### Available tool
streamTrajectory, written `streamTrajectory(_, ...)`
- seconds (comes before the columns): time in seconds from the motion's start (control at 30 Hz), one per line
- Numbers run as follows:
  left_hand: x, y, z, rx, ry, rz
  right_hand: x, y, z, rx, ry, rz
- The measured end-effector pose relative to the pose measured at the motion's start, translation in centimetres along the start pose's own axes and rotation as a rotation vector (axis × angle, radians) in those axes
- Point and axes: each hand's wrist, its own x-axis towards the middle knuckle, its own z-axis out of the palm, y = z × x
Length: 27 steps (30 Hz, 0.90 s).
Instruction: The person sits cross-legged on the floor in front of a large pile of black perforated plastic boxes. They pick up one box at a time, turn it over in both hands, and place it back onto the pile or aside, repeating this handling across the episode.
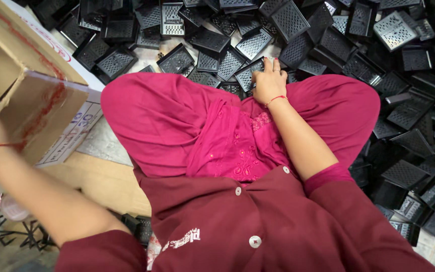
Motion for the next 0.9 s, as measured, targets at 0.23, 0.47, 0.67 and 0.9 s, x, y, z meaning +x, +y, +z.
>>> streamTrajectory(0.23, -11.1, 27.6, 5.9, -0.543, -0.035, 0.865, 0.6, 0.6, 0.4, 0.264, 0.279, -0.126)
streamTrajectory(0.47, -18.7, 41.3, 14.6, -0.109, -0.598, 0.669, 3.2, 3.4, 2.3, 1.218, 0.235, 0.195)
streamTrajectory(0.67, -18.7, 40.3, 19.0, -0.123, -0.43, 0.774, 3.9, 4.7, 1.0, 2.061, 0.138, 0.226)
streamTrajectory(0.9, -18.7, 40.9, 18.0, -0.295, -0.604, 0.603, 3.6, 4.0, -1.5, 2.001, -0.106, 0.405)
